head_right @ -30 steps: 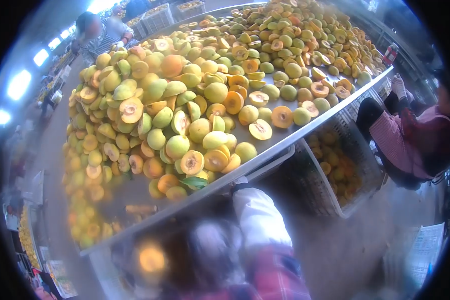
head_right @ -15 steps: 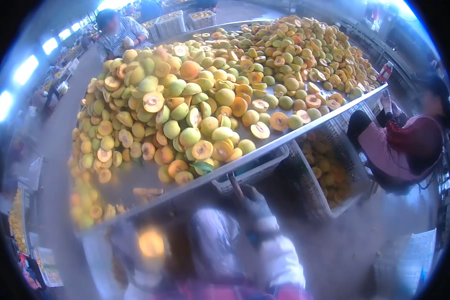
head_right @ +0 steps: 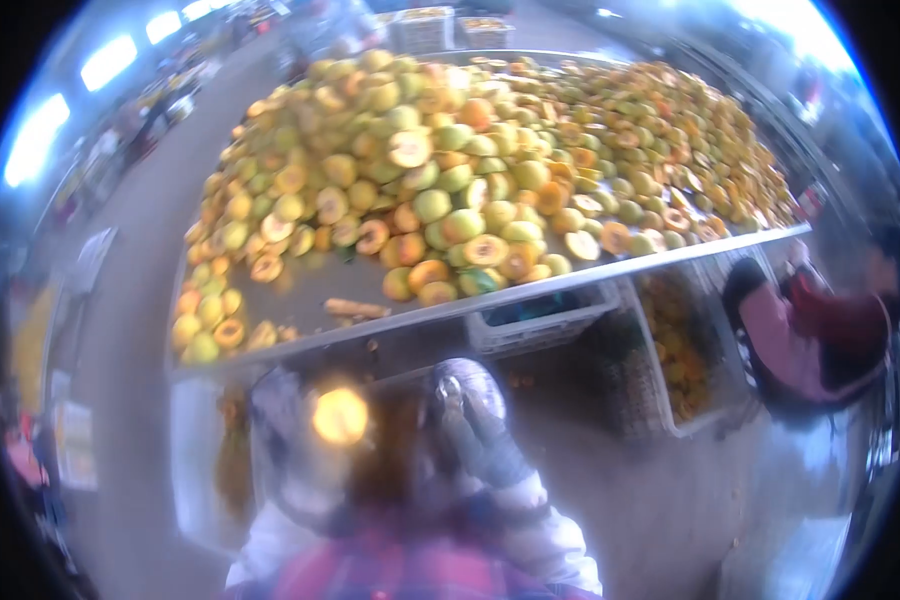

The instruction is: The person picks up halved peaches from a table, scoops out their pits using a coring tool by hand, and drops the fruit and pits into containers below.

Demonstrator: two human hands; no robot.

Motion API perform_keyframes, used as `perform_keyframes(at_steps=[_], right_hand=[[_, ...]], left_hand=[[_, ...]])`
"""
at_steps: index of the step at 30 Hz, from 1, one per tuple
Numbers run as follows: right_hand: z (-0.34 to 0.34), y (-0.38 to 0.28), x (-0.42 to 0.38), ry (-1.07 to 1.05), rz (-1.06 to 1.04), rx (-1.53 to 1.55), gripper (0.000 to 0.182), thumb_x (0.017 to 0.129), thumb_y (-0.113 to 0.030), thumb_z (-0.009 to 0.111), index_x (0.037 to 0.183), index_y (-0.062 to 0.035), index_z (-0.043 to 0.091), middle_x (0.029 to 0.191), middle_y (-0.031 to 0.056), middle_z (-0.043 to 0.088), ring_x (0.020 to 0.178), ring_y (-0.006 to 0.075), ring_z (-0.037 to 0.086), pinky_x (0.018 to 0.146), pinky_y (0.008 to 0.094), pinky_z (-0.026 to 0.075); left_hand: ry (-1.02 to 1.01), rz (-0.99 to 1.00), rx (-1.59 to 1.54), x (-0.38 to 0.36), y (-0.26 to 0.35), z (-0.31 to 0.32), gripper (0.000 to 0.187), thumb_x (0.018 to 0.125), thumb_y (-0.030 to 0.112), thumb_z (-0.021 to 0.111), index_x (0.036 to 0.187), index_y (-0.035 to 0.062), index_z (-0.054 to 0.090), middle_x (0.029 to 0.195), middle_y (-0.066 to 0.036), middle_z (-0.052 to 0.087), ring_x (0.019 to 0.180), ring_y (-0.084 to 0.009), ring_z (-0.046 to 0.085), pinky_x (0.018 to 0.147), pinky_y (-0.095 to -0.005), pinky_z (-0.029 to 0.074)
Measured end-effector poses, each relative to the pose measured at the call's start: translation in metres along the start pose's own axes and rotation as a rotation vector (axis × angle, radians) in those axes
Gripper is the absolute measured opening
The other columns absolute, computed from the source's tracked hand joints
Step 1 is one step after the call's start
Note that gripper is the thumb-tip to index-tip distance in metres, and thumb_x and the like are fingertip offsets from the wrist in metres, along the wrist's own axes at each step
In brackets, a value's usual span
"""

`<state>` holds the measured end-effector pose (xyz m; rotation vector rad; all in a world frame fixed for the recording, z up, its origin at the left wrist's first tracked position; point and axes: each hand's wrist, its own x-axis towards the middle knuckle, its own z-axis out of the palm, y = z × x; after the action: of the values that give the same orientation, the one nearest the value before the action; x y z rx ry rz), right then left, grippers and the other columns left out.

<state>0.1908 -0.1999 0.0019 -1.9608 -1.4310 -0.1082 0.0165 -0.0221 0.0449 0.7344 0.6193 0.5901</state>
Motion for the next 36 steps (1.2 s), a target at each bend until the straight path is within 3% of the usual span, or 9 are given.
perform_keyframes(at_steps=[2, 6, 8, 10, 16, 18, 25, 30, 36], right_hand=[[-0.024, -0.055, 0.028, -0.186, 0.221, 0.591, 0.036, 0.09, -0.012, 0.057, 0.124, -0.0039, 0.052, 0.112, 0.0149, 0.06, 0.1, 0.0275, 0.059, 0.086, 0.0377, 0.048], [-0.016, -0.111, 0.043, -0.228, 0.099, 0.108, 0.029, 0.086, -0.014, 0.061, 0.114, -0.0072, 0.056, 0.091, 0.0184, 0.066, 0.089, 0.0376, 0.063, 0.08, 0.0397, 0.049], [0.007, -0.119, 0.043, -0.35, 0.345, 0.269, 0.023, 0.088, -0.02, 0.061, 0.108, -0.0087, 0.056, 0.079, 0.0166, 0.066, 0.072, 0.0368, 0.064, 0.066, 0.0419, 0.05], [0.016, -0.125, 0.046, -0.334, 0.114, 0.187, 0.024, 0.089, -0.023, 0.061, 0.106, -0.0074, 0.055, 0.077, 0.017, 0.065, 0.062, 0.0367, 0.063, 0.055, 0.0459, 0.048], [0.038, -0.14, 0.049, -0.352, 0.063, 0.131, 0.022, 0.095, -0.028, 0.05, 0.1, -0.0064, 0.052, 0.066, 0.0187, 0.061, 0.058, 0.0376, 0.061, 0.052, 0.0471, 0.048], [0.041, -0.145, 0.052, -0.343, 0.073, 0.102, 0.022, 0.095, -0.029, 0.048, 0.099, -0.0068, 0.051, 0.065, 0.0197, 0.061, 0.058, 0.0379, 0.061, 0.052, 0.0477, 0.047], [0.05, -0.149, 0.049, -0.469, 0.22, 0.235, 0.02, 0.096, -0.026, 0.047, 0.101, -0.006, 0.048, 0.072, 0.0215, 0.062, 0.068, 0.0397, 0.062, 0.06, 0.0504, 0.047], [0.045, -0.156, 0.046, -0.447, 0.287, 0.252, 0.019, 0.096, -0.022, 0.044, 0.102, -0.0048, 0.049, 0.083, 0.0207, 0.064, 0.076, 0.0392, 0.062, 0.068, 0.0491, 0.048], [0.103, -0.124, 0.0, -0.238, 0.348, 0.619, 0.024, 0.096, -0.026, 0.046, 0.094, -0.0033, 0.055, 0.081, 0.0214, 0.063, 0.076, 0.0399, 0.062, 0.067, 0.0476, 0.048]], left_hand=[[0.113, 0.099, 0.107, -0.013, 0.005, 0.003, 0.05, 0.09, 0.045, 0.051, 0.117, 0.0021, 0.053, 0.107, -0.014, 0.061, 0.089, -0.0285, 0.062, 0.069, -0.0394, 0.056], [0.042, 0.003, -0.272, 0.025, -0.051, -0.083, 0.035, 0.095, 0.027, 0.05, 0.117, 0.0008, 0.052, 0.106, -0.014, 0.06, 0.097, -0.0253, 0.06, 0.085, -0.0342, 0.052], [0.052, 0.333, 0.563, 0.025, -0.055, -0.085, 0.037, 0.094, 0.028, 0.053, 0.119, 0.0009, 0.051, 0.104, -0.012, 0.06, 0.095, -0.0246, 0.06, 0.084, -0.0344, 0.052], [0.003, 0.384, 0.643, 0.014, -0.038, -0.083, 0.036, 0.093, 0.025, 0.054, 0.12, 0.0006, 0.05, 0.103, -0.011, 0.059, 0.093, -0.0231, 0.06, 0.083, -0.0324, 0.052], [0.247, 0.003, -0.281, -0.008, -0.001, -0.045, 0.031, 0.09, 0.022, 0.059, 0.113, 0.0011, 0.054, 0.101, -0.01, 0.059, 0.091, -0.0211, 0.059, 0.079, -0.0304, 0.051], [0.308, 0.394, 0.472, -0.01, -0.011, -0.048, 0.031, 0.089, 0.024, 0.061, 0.11, 0.0016, 0.057, 0.097, -0.01, 0.06, 0.089, -0.0215, 0.06, 0.079, -0.0315, 0.051], [0.354, 0.763, 0.919, -0.019, -0.008, -0.03, 0.031, 0.088, 0.02, 0.06, 0.112, 0.0009, 0.057, 0.097, -0.01, 0.061, 0.085, -0.0205, 0.059, 0.077, -0.0317, 0.05], [0.621, 0.267, -0.08, -0.003, -0.026, -0.039, 0.035, 0.077, 0.022, 0.071, 0.104, 0.0011, 0.064, 0.093, -0.01, 0.064, 0.08, -0.0171, 0.06, 0.068, -0.0292, 0.05], [1.101, 0.397, -0.021, 0.014, -0.037, 0.004, 0.024, 0.076, 0.024, 0.071, 0.09, 0.0032, 0.069, 0.086, -0.009, 0.065, 0.071, -0.015, 0.059, 0.057, -0.0247, 0.048]])
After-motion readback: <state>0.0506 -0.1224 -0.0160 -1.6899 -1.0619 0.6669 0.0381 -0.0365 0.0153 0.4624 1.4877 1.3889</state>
